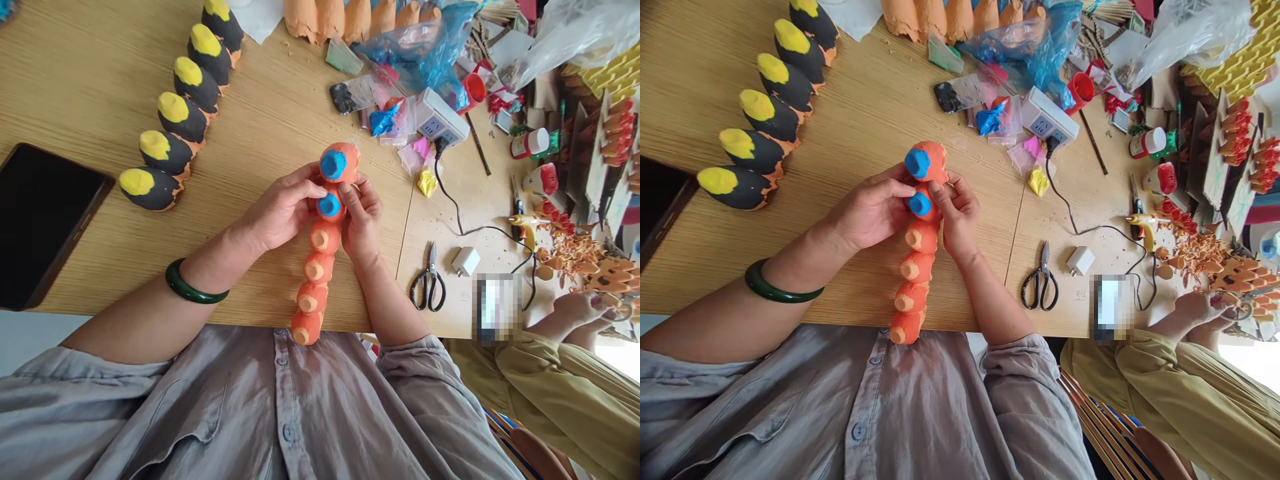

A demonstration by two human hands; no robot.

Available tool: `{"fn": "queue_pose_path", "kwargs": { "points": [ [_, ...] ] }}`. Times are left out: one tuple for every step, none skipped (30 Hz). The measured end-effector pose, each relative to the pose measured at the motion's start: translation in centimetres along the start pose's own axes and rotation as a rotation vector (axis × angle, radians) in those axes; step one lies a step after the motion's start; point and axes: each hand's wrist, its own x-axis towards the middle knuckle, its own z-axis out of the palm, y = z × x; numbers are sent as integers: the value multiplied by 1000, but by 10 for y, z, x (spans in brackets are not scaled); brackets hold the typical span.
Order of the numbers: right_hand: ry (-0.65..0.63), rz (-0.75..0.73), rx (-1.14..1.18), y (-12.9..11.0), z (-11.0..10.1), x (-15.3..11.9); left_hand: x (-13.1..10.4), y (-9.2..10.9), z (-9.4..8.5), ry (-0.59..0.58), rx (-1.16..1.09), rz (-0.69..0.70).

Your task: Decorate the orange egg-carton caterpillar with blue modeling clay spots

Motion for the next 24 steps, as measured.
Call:
{"fn": "queue_pose_path", "kwargs": {
  "points": [
    [7, 9, -1, 1, 0, 0, 0, 0, 0, -4, -12, -3],
    [15, 15, -7, 1, 0, 1, 0, 0, -1, -10, -23, -7],
    [21, 19, -14, 2, 0, 1, 0, 0, -1, -18, -32, -13],
    [23, 24, -18, 2, 0, 2, 0, 0, -2, -24, -39, -18],
    [23, 30, -17, 3, 0, 2, 0, 0, -2, -25, -41, -21],
    [20, 42, -10, 2, 1, 3, 0, 0, -2, -23, -37, -22],
    [17, 56, -1, 2, 1, 4, 0, 0, -3, -20, -30, -21],
    [16, 71, 9, 1, 2, 4, 0, -1, -3, -17, -23, -17],
    [18, 84, 18, 0, 2, 5, 0, -1, -2, -16, -16, -10],
    [25, 96, 22, -2, 3, 6, -1, -1, -2, -19, -11, -3],
    [31, 106, 22, -3, 3, 7, -1, -1, -2, -24, -8, 2],
    [35, 112, 23, -4, 3, 7, -1, 0, -2, -32, -7, 8],
    [35, 115, 27, -4, 3, 8, -2, 0, -1, -40, -10, 13],
    [30, 116, 33, -4, 2, 9, -2, 0, -1, -48, -14, 17],
    [24, 115, 39, -4, 2, 10, -2, 0, 0, -56, -18, 21],
    [20, 114, 42, -3, 1, 11, -2, 0, 0, -62, -20, 28],
    [20, 112, 39, -3, 0, 12, -2, 0, 1, -68, -20, 36],
    [23, 110, 31, -2, 0, 12, -2, -1, 1, -74, -19, 45],
    [26, 110, 21, -1, 0, 12, -2, -1, 2, -77, -17, 53],
    [28, 109, 11, -1, 0, 12, -2, -1, 2, -77, -15, 59],
    [28, 109, 6, -1, 0, 12, -1, -1, 3, -73, -13, 60],
    [26, 107, 6, -1, 0, 11, -1, -2, 2, -65, -12, 58],
    [22, 105, 12, -1, 1, 10, -1, -2, 2, -55, -11, 51],
    [19, 102, 21, 0, 1, 10, -1, -2, 2, -47, -10, 39]
  ]
}}
